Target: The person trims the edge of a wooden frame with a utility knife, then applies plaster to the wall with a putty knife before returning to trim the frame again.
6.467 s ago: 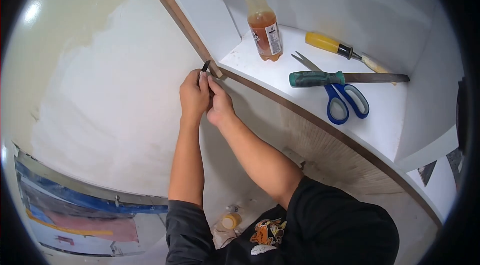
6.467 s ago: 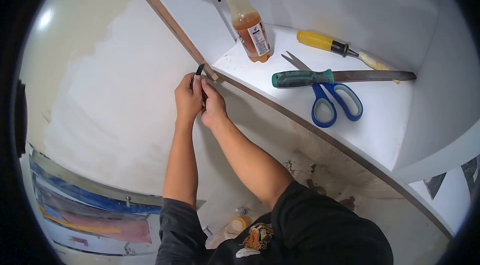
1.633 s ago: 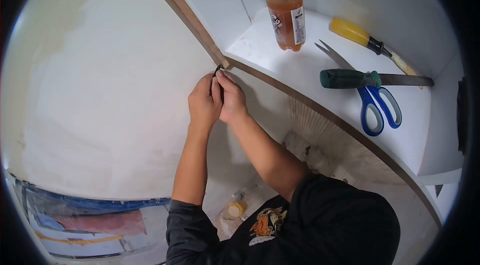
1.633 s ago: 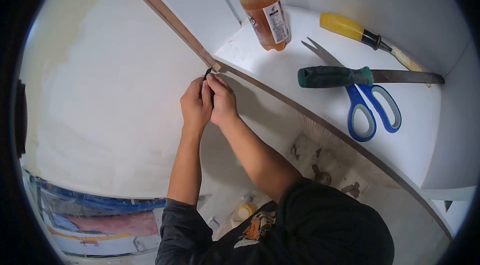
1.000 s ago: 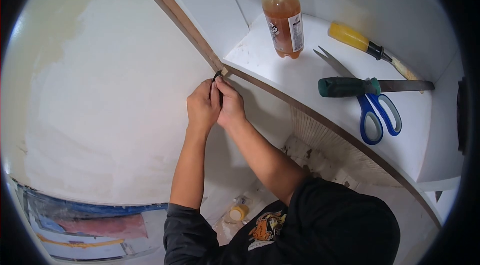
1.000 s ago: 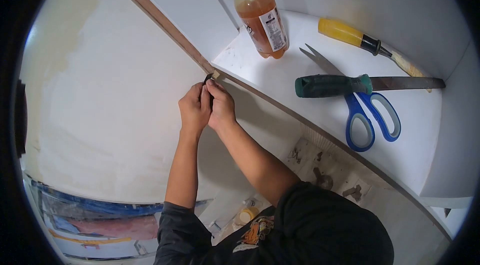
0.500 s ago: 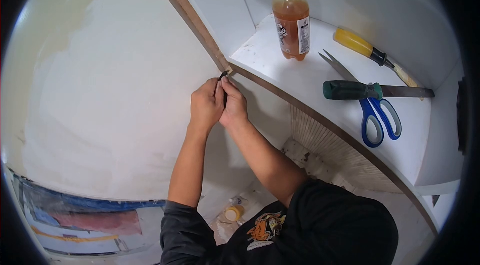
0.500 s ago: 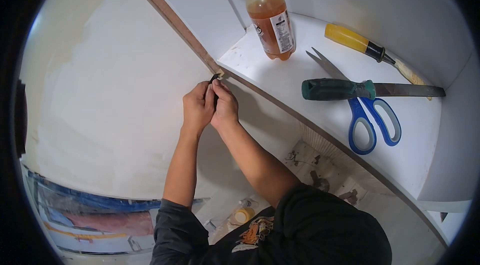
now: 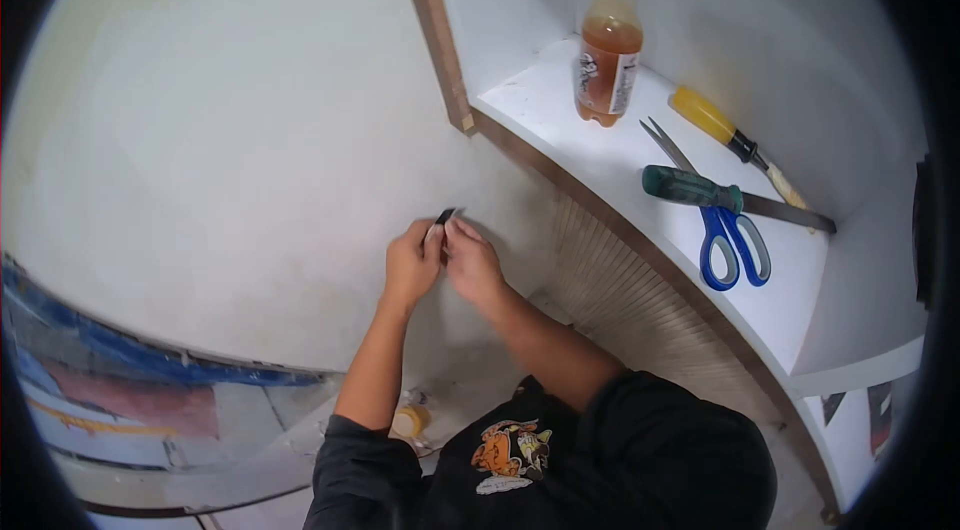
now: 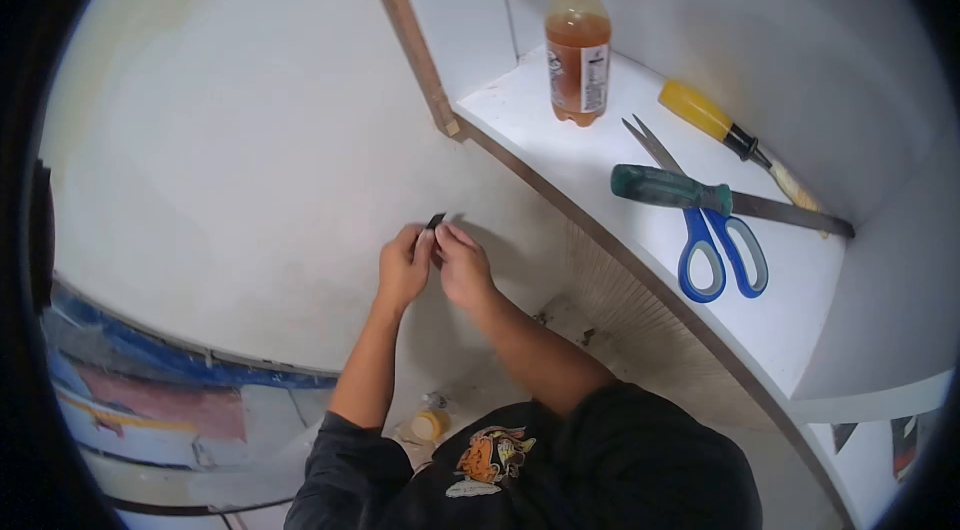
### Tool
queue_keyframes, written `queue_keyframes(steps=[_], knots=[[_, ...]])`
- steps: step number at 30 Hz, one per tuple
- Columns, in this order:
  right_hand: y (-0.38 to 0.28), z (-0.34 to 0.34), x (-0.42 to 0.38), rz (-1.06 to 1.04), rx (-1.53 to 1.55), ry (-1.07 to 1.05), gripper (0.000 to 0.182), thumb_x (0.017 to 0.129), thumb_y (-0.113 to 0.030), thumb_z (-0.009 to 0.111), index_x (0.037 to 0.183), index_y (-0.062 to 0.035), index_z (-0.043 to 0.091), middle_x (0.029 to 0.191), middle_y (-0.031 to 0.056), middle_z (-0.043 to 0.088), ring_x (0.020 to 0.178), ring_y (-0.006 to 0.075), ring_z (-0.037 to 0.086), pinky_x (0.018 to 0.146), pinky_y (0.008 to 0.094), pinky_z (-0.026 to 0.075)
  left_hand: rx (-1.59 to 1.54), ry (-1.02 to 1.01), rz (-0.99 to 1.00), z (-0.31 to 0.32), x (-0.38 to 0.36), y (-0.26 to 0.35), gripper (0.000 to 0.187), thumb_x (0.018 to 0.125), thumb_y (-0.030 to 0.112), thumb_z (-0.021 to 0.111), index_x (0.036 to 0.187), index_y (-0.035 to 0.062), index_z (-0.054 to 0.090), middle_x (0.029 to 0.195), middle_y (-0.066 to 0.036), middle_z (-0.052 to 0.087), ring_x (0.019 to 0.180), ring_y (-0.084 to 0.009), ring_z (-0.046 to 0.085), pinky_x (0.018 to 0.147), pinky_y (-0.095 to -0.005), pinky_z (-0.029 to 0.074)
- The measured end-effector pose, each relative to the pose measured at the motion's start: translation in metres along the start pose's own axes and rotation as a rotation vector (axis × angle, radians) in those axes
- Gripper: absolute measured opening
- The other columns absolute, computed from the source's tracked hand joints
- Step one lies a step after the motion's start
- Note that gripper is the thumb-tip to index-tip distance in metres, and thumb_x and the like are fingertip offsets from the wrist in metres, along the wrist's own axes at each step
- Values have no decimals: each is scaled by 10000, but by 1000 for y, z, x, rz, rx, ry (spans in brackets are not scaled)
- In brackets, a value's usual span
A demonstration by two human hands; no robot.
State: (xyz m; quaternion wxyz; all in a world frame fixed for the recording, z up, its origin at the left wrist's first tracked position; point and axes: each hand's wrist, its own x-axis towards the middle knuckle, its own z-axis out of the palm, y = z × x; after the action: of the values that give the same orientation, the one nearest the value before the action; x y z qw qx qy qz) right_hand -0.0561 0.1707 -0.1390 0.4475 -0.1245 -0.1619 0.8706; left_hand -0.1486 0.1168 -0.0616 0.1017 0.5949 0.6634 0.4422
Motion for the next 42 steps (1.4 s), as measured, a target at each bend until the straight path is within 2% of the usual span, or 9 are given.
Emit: queue_keyframes(steps=[4,6,11,15,23,29,32,35,42], knots=[[-39,-36,6,-263,-739,286,330,972,-209,668,1245,-28,629,1163,24,657,1036,111,568,907,293,447,-113,96,-295,21,-107,-58,226,996,234,580,929,29,649,683,-115,614,617,-214,575,624,-348,476],[-74,-8,22,-497,-787,196,348,965,-233,679,1223,-4,633,1141,6,661,1003,85,566,857,267,445,-127,30,-445,40,-170,-78,224,994,233,582,917,33,648,699,-117,622,635,-206,575,639,-355,478],[-120,83,34,-235,-456,172,307,967,-289,691,1166,-57,659,988,20,674,861,83,569,759,218,428,-261,-106,-646,82,-286,-101,228,999,215,580,894,25,651,703,-85,631,628,-162,596,615,-336,486],[-116,74,50,-185,-405,30,171,967,-230,690,1079,-105,661,1012,14,673,846,92,577,739,235,453,-415,-2,-742,90,-330,-80,238,999,214,587,887,14,650,716,-39,641,614,-119,587,584,-302,481],[-111,58,53,-184,-491,-33,132,953,-184,701,1043,-90,677,935,6,677,775,76,568,691,233,452,-375,75,-812,75,-377,-74,196,1005,204,587,962,23,647,752,-17,640,628,-96,563,592,-273,465],[-105,3,32,-466,-1221,222,147,883,-151,731,939,-15,746,834,48,720,774,140,638,741,285,513,-373,67,-788,84,-380,-82,206,1006,200,573,1030,9,646,760,-40,652,668,-118,587,632,-293,483],[-108,11,35,-635,-1390,81,143,842,-93,727,974,-42,746,901,32,710,845,150,641,788,291,516,-366,43,-785,95,-392,-99,233,1001,208,566,1076,1,643,799,-83,668,702,-171,622,662,-336,502],[-95,59,19,-521,-1206,-30,208,975,-223,661,945,-27,724,877,30,688,765,101,598,709,273,490,-278,-106,-889,77,-366,-79,265,991,247,566,1131,32,634,867,-159,678,807,-288,660,740,-413,507],[-32,111,-9,-470,-1298,-476,206,974,-138,670,1120,7,655,1083,69,650,971,129,605,851,272,501,-264,88,-856,82,-384,-80,311,960,259,611,1174,33,616,970,-223,679,931,-388,656,814,-468,494]])
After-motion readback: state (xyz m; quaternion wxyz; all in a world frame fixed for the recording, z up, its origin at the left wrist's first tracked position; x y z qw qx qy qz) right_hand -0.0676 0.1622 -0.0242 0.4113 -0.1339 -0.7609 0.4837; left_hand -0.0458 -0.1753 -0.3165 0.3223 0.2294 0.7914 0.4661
